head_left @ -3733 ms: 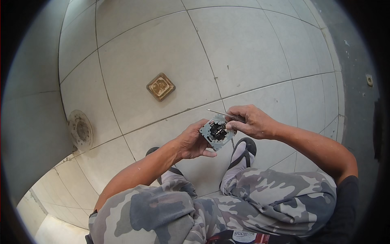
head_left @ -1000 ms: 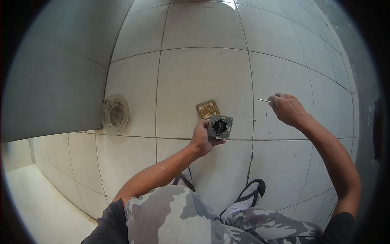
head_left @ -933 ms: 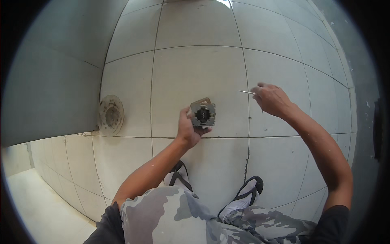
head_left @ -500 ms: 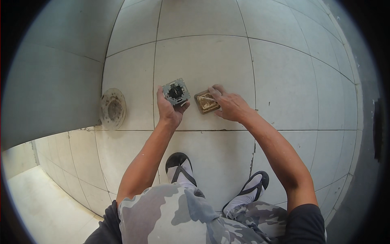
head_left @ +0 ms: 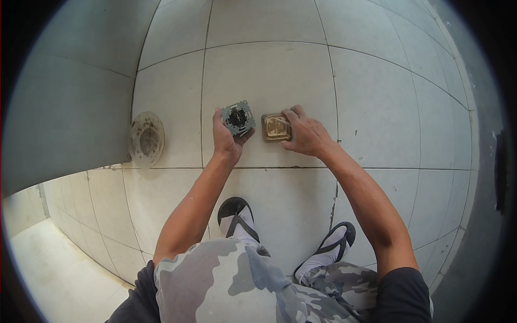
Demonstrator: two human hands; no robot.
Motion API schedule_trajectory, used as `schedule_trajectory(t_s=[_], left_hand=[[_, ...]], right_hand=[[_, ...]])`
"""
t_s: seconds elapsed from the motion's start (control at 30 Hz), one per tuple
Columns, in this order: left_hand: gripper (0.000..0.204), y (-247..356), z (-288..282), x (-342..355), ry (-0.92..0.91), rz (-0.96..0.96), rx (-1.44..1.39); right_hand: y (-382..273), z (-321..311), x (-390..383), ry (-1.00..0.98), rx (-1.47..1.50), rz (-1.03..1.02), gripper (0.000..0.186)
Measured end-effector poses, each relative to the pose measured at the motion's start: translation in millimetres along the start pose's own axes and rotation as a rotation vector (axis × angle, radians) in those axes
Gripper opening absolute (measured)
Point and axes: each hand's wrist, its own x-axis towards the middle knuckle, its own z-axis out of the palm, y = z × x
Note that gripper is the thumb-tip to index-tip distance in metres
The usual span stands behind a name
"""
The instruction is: The recorder uses a syringe and a small screwdriver to clean and repair the internal components of an electrical light switch.
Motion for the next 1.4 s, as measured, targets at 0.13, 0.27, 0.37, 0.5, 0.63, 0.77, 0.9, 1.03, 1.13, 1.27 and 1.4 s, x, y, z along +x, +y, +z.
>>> schedule_trajectory(t_s=[0.13,0.27,0.37,0.5,0.63,0.77,0.9,1.03,1.13,1.27,1.4], left_hand=[[0.056,-3.4,0.2,-0.2,-0.004,-0.031,-0.012],[0.057,-5.6,2.5,-1.1,-0.027,-0.068,-0.094],[0.061,-5.8,2.6,-2.9,-0.058,-0.091,-0.229],[0.060,-6.0,5.6,-9.0,-0.127,-0.100,-0.297],[0.061,-4.2,6.7,-12.5,-0.181,-0.132,-0.324],[0.060,-5.0,3.0,-10.4,-0.192,-0.126,-0.345],[0.060,-3.9,2.7,-11.2,-0.169,-0.155,-0.312],[0.059,-3.2,6.1,-13.3,-0.210,-0.164,-0.274],[0.058,-6.1,4.4,-12.4,-0.238,-0.150,-0.276],[0.056,-10.7,2.5,-10.7,-0.239,-0.166,-0.307],[0.056,-15.1,5.8,-13.0,-0.273,-0.175,-0.303]], right_hand=[[4.3,1.7,-3.5,0.038,0.001,0.057,0.075],[-1.4,-2.4,-1.7,0.149,0.099,0.105,0.078],[-17.5,-5.1,5.5,0.225,0.154,0.124,0.078],[-32.7,-4.3,9.7,0.352,0.234,0.131,0.079],[-31.0,-0.5,10.1,0.383,0.222,0.172,0.079],[-29.9,-0.6,9.1,0.393,0.232,0.195,0.076],[-28.5,0.1,9.9,0.403,0.215,0.165,0.078],[-26.2,5.2,10.1,0.420,0.238,0.091,0.078],[-33.3,8.2,8.4,0.421,0.230,0.095,0.079],[-49.8,14.5,5.9,0.410,0.291,0.150,0.074],[-56.1,23.5,5.7,0.412,0.302,0.137,0.080]])
